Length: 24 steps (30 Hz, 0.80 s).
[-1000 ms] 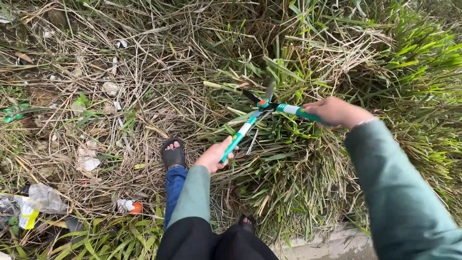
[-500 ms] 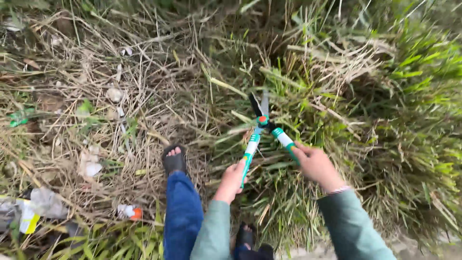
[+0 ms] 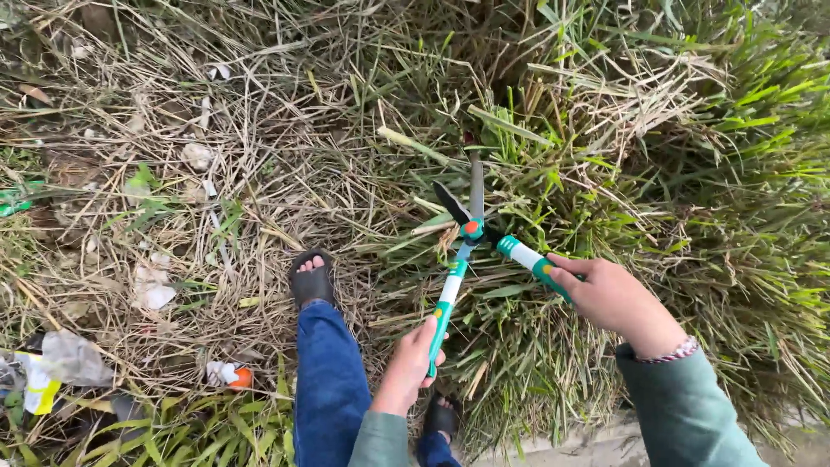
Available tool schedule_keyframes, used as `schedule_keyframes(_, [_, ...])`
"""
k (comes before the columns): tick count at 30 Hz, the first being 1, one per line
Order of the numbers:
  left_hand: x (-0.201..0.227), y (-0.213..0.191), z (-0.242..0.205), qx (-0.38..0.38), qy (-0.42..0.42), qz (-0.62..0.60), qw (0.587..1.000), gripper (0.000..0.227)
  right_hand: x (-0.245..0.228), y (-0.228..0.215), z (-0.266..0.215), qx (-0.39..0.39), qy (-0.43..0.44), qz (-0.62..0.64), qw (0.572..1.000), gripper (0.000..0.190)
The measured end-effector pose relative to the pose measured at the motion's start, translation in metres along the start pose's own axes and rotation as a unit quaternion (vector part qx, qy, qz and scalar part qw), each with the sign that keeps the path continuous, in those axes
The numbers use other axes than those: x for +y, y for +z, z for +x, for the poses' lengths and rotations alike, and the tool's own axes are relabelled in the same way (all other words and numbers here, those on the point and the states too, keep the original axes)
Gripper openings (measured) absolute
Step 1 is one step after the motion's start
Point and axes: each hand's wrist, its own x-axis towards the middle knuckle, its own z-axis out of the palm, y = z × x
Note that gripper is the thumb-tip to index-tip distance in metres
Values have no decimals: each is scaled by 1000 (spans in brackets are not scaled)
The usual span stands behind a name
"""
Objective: Using manual garden shears to cut down tall grass and weeds in an outdoor area.
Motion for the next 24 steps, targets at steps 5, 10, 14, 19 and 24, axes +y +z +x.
schedule_keyframes(5, [-3, -17, 60, -43, 22, -48, 998, 53, -42, -19, 7, -20, 8, -24, 999, 44])
schedule_keyframes(10, [-20, 6, 94, -39, 67, -111, 991, 56, -43, 28, 49, 11, 8, 31, 999, 41])
schedule_keyframes(14, [7, 60, 116, 107, 40, -57, 992, 57, -41, 122, 57, 152, -54, 26, 987, 49])
schedule_keyframes(19, [9, 21, 97, 70, 77, 8, 995, 49, -37, 53, 14, 37, 15, 139, 989, 53])
schedule_keyframes(24, [11, 11, 20, 12, 39, 70, 997, 50, 9, 23, -5, 24, -13, 187, 982, 46])
